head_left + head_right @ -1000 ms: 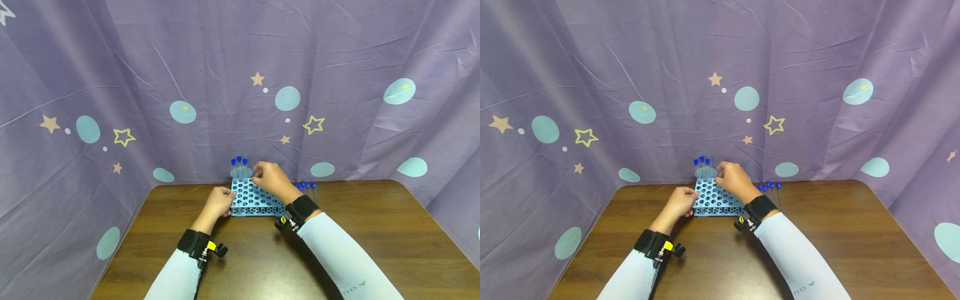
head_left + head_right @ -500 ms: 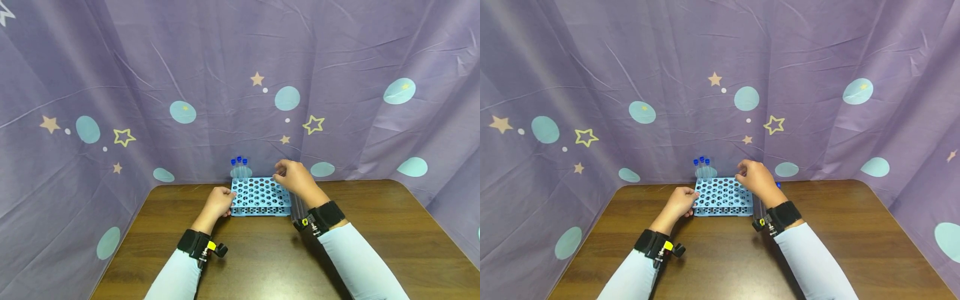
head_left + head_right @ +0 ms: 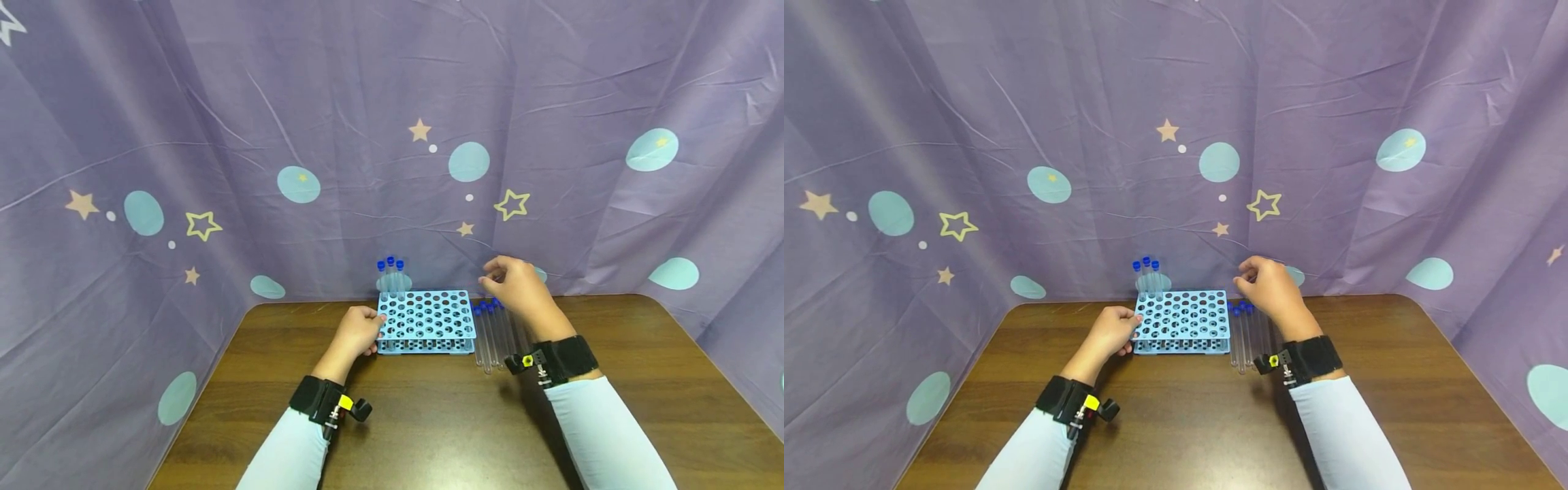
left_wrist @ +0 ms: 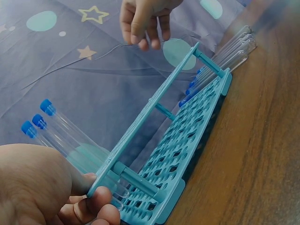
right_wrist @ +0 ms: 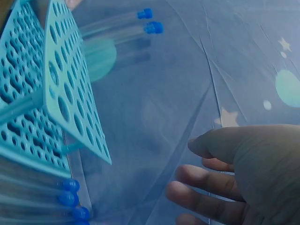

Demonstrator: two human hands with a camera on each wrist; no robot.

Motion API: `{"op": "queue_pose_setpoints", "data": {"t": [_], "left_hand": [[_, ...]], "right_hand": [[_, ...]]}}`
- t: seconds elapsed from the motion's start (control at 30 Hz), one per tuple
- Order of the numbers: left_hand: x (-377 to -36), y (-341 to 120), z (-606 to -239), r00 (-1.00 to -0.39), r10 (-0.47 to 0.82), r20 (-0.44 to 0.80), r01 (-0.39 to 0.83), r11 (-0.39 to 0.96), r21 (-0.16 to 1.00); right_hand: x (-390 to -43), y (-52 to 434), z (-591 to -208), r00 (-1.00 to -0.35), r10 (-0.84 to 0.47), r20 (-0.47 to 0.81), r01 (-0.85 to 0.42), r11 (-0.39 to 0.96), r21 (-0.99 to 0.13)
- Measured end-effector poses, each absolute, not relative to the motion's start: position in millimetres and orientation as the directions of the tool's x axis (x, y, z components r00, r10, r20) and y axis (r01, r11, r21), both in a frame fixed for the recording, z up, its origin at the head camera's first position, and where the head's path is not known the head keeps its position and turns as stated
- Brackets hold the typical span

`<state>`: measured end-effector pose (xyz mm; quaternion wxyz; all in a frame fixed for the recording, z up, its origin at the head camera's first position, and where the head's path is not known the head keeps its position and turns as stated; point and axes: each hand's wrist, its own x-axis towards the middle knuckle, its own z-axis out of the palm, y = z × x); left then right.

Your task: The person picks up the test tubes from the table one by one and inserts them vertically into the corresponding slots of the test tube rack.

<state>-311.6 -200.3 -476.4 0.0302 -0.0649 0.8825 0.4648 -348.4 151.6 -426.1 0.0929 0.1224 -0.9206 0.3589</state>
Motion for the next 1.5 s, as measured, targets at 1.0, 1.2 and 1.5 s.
{"op": "queue_pose_setpoints", "data": {"t": [1.0, 1.2, 1.5], "left_hand": [[-313, -204, -478, -0.992, -0.068, -0.11, -0.129, 0.57, 0.811], [-313, -204, -478, -0.992, -0.063, -0.106, -0.123, 0.566, 0.815], [-314, -202, -479, -0.991, -0.071, -0.111, -0.131, 0.567, 0.813]], "right_hand": [[-354, 202, -444, -0.989, -0.144, 0.041, -0.142, 0.81, -0.569], [-355, 210, -452, -0.987, -0.153, -0.05, -0.095, 0.803, -0.588], [-352, 214, -464, -0.98, -0.141, -0.141, -0.033, 0.813, -0.582]]}}
